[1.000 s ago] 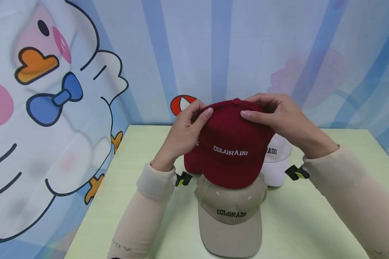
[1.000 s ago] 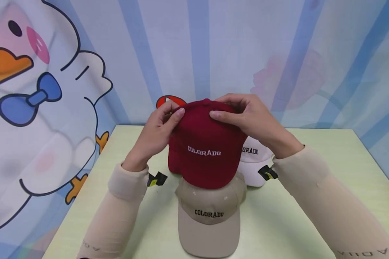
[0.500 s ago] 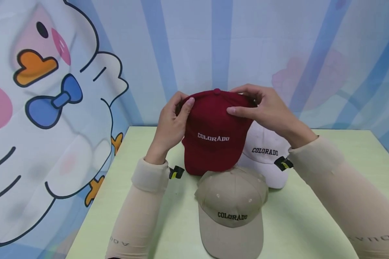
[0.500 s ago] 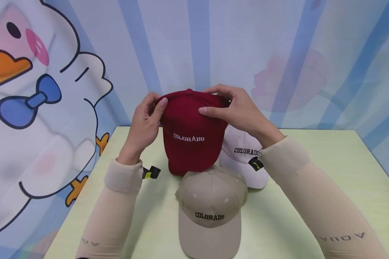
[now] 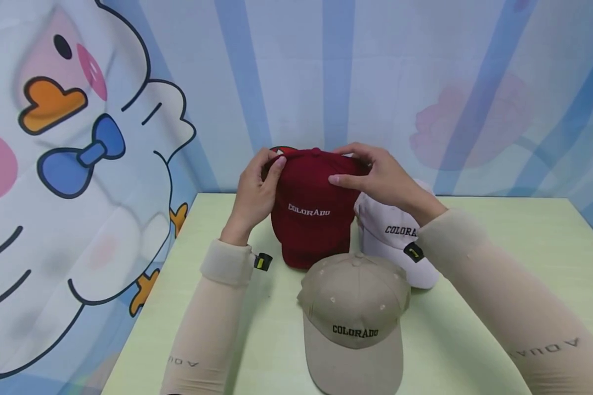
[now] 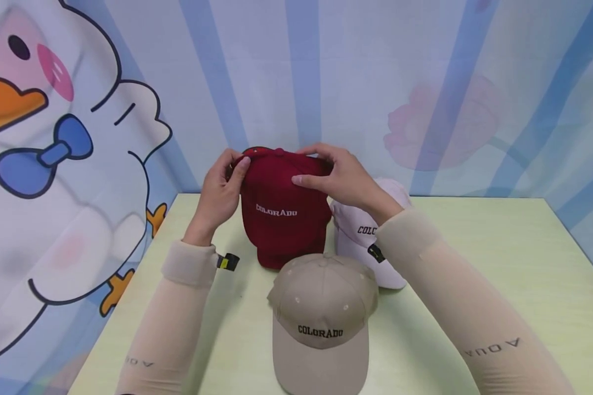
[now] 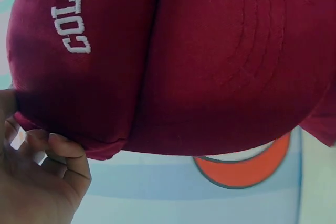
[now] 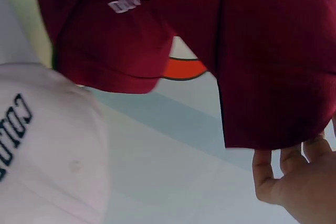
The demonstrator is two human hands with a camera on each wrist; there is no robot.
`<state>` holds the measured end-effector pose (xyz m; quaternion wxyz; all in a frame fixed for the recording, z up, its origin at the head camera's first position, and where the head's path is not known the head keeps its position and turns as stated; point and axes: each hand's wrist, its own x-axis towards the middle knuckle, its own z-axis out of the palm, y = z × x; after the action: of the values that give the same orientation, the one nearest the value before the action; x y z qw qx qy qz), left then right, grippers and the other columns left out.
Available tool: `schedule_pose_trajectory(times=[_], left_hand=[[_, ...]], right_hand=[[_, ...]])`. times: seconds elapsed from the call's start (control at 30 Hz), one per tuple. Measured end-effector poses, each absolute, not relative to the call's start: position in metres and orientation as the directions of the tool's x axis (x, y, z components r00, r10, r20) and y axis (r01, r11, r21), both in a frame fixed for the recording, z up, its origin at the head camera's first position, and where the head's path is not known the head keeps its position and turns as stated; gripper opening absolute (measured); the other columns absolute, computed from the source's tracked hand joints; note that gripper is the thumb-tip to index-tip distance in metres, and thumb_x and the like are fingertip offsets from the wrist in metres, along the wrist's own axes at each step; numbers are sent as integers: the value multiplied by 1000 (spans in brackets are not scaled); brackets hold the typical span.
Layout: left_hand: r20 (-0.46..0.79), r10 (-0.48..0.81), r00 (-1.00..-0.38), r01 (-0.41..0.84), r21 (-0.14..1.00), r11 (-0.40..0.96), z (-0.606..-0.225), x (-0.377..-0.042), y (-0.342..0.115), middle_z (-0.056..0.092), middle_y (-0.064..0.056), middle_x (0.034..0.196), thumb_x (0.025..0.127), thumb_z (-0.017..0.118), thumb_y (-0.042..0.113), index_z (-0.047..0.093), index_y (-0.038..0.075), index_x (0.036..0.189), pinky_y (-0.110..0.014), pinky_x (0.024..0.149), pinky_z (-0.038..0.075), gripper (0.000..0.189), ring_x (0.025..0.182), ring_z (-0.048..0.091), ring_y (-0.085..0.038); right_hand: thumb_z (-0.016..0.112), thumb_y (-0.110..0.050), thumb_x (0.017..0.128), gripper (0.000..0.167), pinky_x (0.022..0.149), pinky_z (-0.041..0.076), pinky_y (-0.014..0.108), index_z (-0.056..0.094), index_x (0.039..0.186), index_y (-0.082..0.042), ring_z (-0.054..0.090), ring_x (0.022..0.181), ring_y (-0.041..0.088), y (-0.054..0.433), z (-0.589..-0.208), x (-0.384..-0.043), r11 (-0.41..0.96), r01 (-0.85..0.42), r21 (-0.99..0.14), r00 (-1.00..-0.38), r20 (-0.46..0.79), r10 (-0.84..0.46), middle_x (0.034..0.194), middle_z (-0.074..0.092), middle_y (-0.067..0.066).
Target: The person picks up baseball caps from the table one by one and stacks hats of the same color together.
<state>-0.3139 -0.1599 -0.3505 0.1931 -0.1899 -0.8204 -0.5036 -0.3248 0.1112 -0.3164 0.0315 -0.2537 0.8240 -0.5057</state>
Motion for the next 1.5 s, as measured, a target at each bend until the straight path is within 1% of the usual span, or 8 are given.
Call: schedule_pose_trajectory(times=[0.5, 0.63, 0.8, 0.93, 1.17, 1.27, 1.37, 1.5], left_hand=[[286, 127, -950, 311, 817, 485, -411, -342, -173, 56, -7, 96, 110, 46, 42, 55, 15, 107, -37, 80, 44, 28, 92, 53, -23], [239, 135, -962, 275, 842, 465, -428, -347, -174, 56, -8, 100, 111, 45, 39, 54, 14, 107, -36, 76, 46, 27, 90, 54, -23], [188, 70, -980, 199, 858, 474, -445, -352, -172, 58, -8, 108, 112, 43, 39, 53, 13, 113, -36, 76, 46, 27, 90, 54, -23], [158, 13, -987, 144, 857, 496, -452, -355, -170, 58, -10, 117, 111, 44, 39, 53, 12, 123, -38, 85, 46, 31, 100, 54, -24], [137, 6, -991, 115, 808, 578, -456, -350, -164, 49, -14, 146, 109, 49, 37, 48, 7, 150, -46, 101, 51, 51, 118, 56, -29], [123, 32, -992, 115, 765, 634, -458, -346, -161, 45, -16, 154, 109, 47, 39, 43, 10, 156, -51, 112, 45, 56, 132, 52, -34], [95, 75, -993, 121, 758, 641, -461, -342, -158, 42, -15, 161, 110, 44, 41, 37, 13, 161, -52, 123, 34, 58, 150, 38, -34], [34, 123, -992, 101, 795, 598, -466, -338, -155, 34, -9, 168, 110, 41, 48, 22, 19, 166, -52, 126, 29, 67, 155, 32, -28]], right_hand=[[73, -30, 97, 53, 98, 53, 44, 55, 146, -18, 65, 113, 25, 102, -365, -345, 472, -321, -821, -853, 35, -521, 127, 67, 11], [73, -25, 97, 56, 105, 50, 49, 51, 148, -12, 61, 122, 30, 101, -375, -348, 509, -309, -804, -846, -12, -533, 134, 62, 14], [73, -22, 97, 63, 111, 45, 54, 46, 152, -7, 49, 130, 34, 98, -384, -346, 603, -343, -720, -866, -6, -500, 140, 53, 19], [73, -24, 95, 69, 112, 43, 58, 44, 155, -6, 44, 135, 39, 95, -386, -342, 687, -363, -630, -889, 12, -458, 145, 45, 24], [70, -25, 97, 79, 119, 36, 59, 30, 160, 3, 38, 145, 45, 94, -388, -335, 723, -336, -604, -864, -108, -491, 155, 38, 31], [70, -23, 98, 83, 122, 33, 57, 24, 160, 8, 35, 150, 46, 96, -393, -335, 710, -338, -618, -847, -130, -516, 159, 36, 33], [69, -24, 99, 88, 124, 30, 55, 16, 160, 11, 33, 152, 44, 96, -397, -333, 687, -322, -651, -831, -154, -535, 162, 33, 33], [68, -26, 100, 95, 126, 27, 55, 5, 162, 9, 26, 156, 43, 98, -403, -331, 667, -264, -697, -808, -218, -548, 166, 26, 30]])
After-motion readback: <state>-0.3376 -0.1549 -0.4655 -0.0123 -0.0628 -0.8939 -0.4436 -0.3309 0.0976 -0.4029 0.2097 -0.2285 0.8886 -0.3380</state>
